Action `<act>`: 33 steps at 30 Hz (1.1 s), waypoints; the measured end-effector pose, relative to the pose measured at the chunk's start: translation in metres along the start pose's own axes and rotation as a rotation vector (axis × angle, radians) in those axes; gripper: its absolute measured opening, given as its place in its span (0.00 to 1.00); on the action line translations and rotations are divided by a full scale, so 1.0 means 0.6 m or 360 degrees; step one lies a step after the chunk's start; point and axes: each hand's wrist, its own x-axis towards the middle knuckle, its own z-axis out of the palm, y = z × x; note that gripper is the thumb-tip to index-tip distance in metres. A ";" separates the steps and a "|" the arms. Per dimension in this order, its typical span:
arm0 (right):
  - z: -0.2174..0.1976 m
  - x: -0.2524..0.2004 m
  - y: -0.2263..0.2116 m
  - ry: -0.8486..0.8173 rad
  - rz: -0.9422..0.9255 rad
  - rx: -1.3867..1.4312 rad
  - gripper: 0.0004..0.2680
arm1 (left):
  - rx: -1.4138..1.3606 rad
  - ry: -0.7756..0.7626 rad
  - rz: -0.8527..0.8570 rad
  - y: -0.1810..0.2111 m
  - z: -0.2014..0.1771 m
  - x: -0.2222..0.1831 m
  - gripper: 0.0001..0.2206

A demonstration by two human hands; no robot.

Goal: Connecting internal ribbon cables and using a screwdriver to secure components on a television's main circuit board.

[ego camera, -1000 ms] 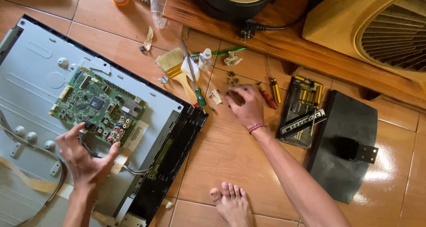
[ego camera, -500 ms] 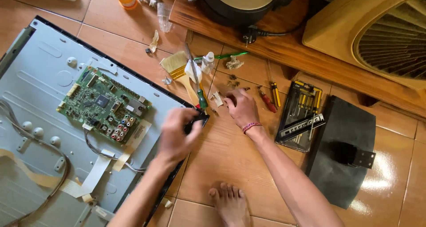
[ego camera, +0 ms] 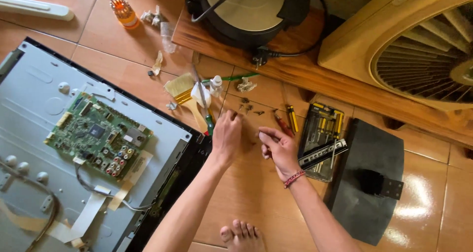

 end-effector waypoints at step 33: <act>-0.041 -0.052 0.033 -0.0287 -0.0294 0.0403 0.09 | -0.2452 -0.0352 -0.1071 0.090 -0.188 -0.020 0.06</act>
